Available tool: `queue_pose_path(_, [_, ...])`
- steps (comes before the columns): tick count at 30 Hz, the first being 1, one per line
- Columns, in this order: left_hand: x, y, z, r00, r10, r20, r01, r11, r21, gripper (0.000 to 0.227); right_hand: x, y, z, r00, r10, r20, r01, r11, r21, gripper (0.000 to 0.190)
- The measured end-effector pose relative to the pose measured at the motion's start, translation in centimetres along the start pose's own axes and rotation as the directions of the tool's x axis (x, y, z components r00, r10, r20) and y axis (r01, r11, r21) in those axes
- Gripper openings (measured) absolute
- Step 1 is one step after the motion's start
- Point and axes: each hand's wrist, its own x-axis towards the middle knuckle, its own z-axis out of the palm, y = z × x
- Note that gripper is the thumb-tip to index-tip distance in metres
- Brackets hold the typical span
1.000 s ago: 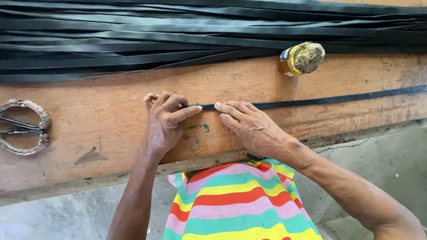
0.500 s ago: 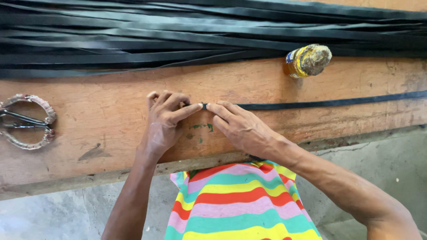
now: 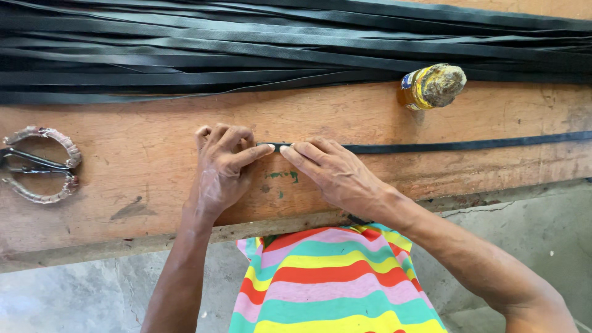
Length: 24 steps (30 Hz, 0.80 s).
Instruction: The person repeatedly folds and rubs black rubber strips on a wooden workbench using a small round object. They handle the strips one at a time, applying pressure along their length, then place them back into a pile.
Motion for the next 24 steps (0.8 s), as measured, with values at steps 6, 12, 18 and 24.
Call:
queue_pose_path(6, [1.1,0.1,-1.5,0.994,-0.102,0.049,0.107,0.987,-0.117,0.024,0.6,-0.4,1.6,0.999,0.032,-0.008,-0.033,0.993,-0.109,0.071])
queue_pose_path(12, [2.6,0.3,-0.7,0.964,-0.265,0.035,0.267,0.96,-0.08,0.01,0.5,-0.7,1.9,1.0,0.02,0.004,-0.018,0.975,-0.221,0.073])
queue_pose_path(18, [2.5,0.3,-0.6,0.971,-0.238,0.02,0.239,0.969,-0.067,0.009,0.5,-0.8,1.9,1.0,0.021,0.011,-0.018,0.971,-0.237,0.073])
queue_pose_path(24, [2.7,0.5,-0.4,0.972,-0.235,0.027,0.236,0.971,-0.032,0.01,0.7,-1.4,1.8,0.997,0.079,0.012,-0.075,0.971,-0.226,0.071])
